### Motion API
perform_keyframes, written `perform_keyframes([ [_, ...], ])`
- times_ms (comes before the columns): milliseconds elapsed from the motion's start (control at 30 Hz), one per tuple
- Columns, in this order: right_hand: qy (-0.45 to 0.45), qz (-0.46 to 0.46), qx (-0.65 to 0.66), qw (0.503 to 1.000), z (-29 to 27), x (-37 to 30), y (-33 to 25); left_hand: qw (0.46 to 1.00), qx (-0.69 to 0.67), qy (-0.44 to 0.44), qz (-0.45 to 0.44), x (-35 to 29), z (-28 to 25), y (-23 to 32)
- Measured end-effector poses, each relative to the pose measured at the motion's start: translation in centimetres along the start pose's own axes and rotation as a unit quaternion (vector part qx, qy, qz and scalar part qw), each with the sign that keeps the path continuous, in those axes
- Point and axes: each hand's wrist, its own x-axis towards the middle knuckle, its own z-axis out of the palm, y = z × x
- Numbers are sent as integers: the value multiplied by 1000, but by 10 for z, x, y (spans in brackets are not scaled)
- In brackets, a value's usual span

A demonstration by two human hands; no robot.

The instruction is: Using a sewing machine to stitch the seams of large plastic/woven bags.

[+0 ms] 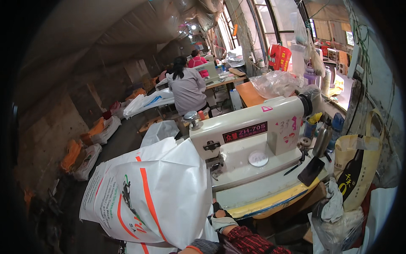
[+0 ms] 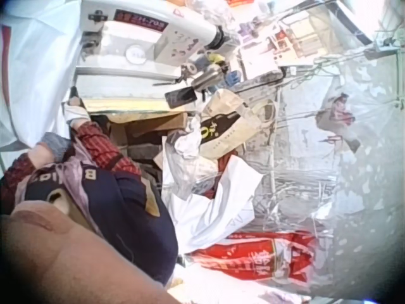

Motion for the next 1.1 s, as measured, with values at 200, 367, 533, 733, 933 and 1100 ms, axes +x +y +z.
perform_keyframes([
  [200, -6, 8, -10, 1000, 9, -6, 8, 995, 27, 46, 80, 19, 23, 5],
  [367, -87, -111, -252, 957, 2, 6, 10, 970, 126, -160, 133, 14, -57, 36],
  [533, -79, 8, -251, 965, -15, -7, -20, 965, 148, -171, 133, 3, -84, 40],
  [733, -92, 4, -274, 957, -19, 5, -26, 948, 225, -220, 52, -34, -203, 20],
  [933, -53, 24, -316, 947, -44, 68, -62, 927, 169, -324, 84, -10, -166, 18],
  [1100, -44, 76, -254, 963, -52, 91, -59, 953, 102, -236, 162, 36, -120, -28],
])
